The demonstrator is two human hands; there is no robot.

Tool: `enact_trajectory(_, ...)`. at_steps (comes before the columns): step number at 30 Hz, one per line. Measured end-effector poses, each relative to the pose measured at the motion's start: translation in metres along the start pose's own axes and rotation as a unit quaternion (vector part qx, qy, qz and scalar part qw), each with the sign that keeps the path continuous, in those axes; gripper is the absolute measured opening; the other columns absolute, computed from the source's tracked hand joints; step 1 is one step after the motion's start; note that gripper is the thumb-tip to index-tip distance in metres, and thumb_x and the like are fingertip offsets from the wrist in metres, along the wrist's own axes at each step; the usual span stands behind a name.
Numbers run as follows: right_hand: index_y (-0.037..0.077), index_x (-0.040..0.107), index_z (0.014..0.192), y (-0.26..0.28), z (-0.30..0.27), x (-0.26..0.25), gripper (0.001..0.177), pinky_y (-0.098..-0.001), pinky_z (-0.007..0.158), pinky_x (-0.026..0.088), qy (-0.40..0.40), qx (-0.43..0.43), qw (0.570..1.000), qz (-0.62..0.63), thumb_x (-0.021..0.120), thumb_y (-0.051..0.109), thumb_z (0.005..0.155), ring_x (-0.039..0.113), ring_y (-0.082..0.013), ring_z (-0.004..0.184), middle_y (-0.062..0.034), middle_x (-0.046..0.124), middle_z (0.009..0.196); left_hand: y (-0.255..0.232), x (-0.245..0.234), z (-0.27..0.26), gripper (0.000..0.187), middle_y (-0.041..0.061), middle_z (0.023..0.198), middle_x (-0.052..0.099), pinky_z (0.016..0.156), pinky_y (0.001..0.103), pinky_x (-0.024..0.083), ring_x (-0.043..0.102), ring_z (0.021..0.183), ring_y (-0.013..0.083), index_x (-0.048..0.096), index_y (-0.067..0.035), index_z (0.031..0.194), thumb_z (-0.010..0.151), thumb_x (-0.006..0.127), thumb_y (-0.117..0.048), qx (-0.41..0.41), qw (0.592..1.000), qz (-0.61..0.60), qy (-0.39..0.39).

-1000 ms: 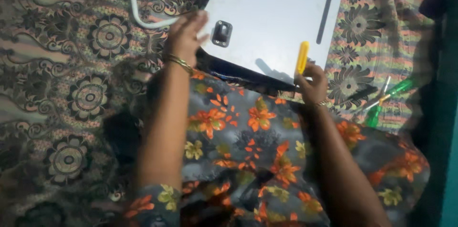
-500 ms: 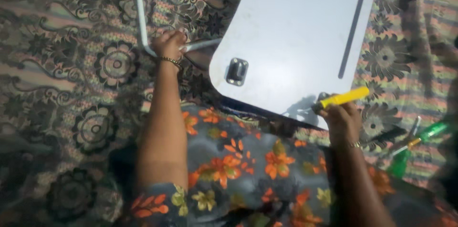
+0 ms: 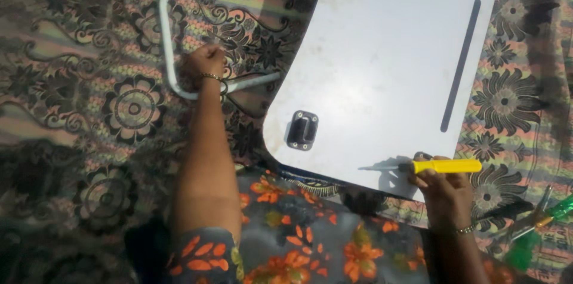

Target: The person uses a yellow screwdriver to remove screws from black plastic brackets attached to a white board. They unscrew each bracket and place the removed parts on the patterned bedsheet.

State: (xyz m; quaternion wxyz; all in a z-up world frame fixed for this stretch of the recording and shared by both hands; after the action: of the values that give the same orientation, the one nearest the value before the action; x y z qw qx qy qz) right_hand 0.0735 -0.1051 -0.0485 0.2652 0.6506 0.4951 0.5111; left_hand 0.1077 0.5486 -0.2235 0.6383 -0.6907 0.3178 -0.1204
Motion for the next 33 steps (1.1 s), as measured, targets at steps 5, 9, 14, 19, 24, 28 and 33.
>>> enact_trajectory(5,0.0,0.06,0.119,0.0,0.001,-0.002,0.022,-0.0399,0.082,0.056,-0.021,0.011,0.999,-0.026,0.059,-0.003,0.097,0.068,-0.0253,0.098,-0.0163,0.07,0.109,-0.03,-0.004,-0.013,0.013,0.009,0.079,0.077,0.058,0.029,0.054,0.071,0.066,0.0144,0.083,-0.01,0.098,0.086,0.079,-0.011,0.126,0.969,0.205,-0.058)
enact_trajectory(9,0.0,0.061,0.124,-0.003,0.002,-0.007,0.025,-0.0461,0.091,0.059,-0.01,0.0,1.0,-0.021,0.059,-0.004,0.099,0.069,-0.0258,0.098,-0.0153,0.068,0.106,-0.035,-0.006,-0.017,0.012,0.005,0.078,0.076,0.064,0.029,0.055,0.071,0.066,0.0116,0.082,-0.014,0.1,0.089,0.079,-0.016,0.098,0.965,0.238,-0.045)
enact_trajectory(14,0.002,0.06,0.122,-0.006,0.003,-0.015,0.027,-0.0454,0.089,0.059,-0.033,0.013,0.999,-0.034,0.059,-0.004,0.095,0.07,-0.0241,0.098,-0.0136,0.069,0.107,-0.013,-0.005,-0.007,0.018,0.001,0.078,0.077,0.052,0.026,0.05,0.067,0.061,0.0092,0.082,-0.013,0.104,0.093,0.068,-0.012,-0.01,0.997,0.074,-0.028)
enact_trajectory(19,-0.001,0.06,0.126,-0.006,0.002,-0.009,0.023,-0.0449,0.091,0.059,0.024,-0.006,0.999,0.032,0.06,-0.001,0.103,0.069,-0.0232,0.098,-0.0135,0.067,0.108,0.007,0.0,0.002,0.015,-0.002,0.077,0.072,0.044,0.025,0.05,0.062,0.055,0.0066,0.077,-0.01,0.104,0.092,0.068,-0.011,-0.045,0.994,-0.1,0.008)
enact_trajectory(24,0.0,0.058,0.126,0.008,-0.009,0.003,0.021,-0.0409,0.082,0.055,-0.03,-0.013,0.999,0.014,0.059,0.012,0.11,0.06,-0.0176,0.091,-0.0161,0.071,0.114,-0.044,0.009,-0.015,0.012,0.004,0.08,0.071,0.05,0.024,0.046,0.062,0.061,0.0083,0.079,-0.004,0.106,0.097,0.078,-0.012,0.059,0.991,-0.113,0.041)
enact_trajectory(28,0.003,0.056,0.122,0.043,-0.015,0.008,0.024,-0.0404,0.088,0.061,-0.03,-0.051,0.998,-0.023,0.058,0.02,0.106,0.07,-0.022,0.102,-0.0126,0.07,0.111,-0.119,0.018,-0.08,0.021,0.0,0.09,0.077,0.051,0.02,0.05,0.07,0.073,0.0058,0.076,-0.006,0.115,0.094,0.071,-0.01,0.091,0.983,-0.15,0.056)
enact_trajectory(33,0.003,0.061,0.118,0.098,-0.039,-0.013,0.02,-0.0355,0.078,0.059,-0.104,-0.092,0.988,-0.072,0.067,0.019,0.108,0.07,-0.0215,0.102,-0.0117,0.069,0.113,-0.199,0.054,-0.191,0.02,0.002,0.099,0.079,0.055,0.021,0.053,0.071,0.077,0.0062,0.076,-0.004,0.117,0.098,0.07,-0.01,0.12,0.977,-0.126,0.126)
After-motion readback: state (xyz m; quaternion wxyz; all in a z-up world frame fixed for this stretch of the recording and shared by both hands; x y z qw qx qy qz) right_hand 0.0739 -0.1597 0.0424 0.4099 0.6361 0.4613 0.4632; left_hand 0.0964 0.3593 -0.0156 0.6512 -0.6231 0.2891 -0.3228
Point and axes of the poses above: each hand's wrist, its own z-axis towards the middle knuckle, its own x-axis out of the palm, y = z × x, the point moved 4 cm from there along z, towards the middle knuckle
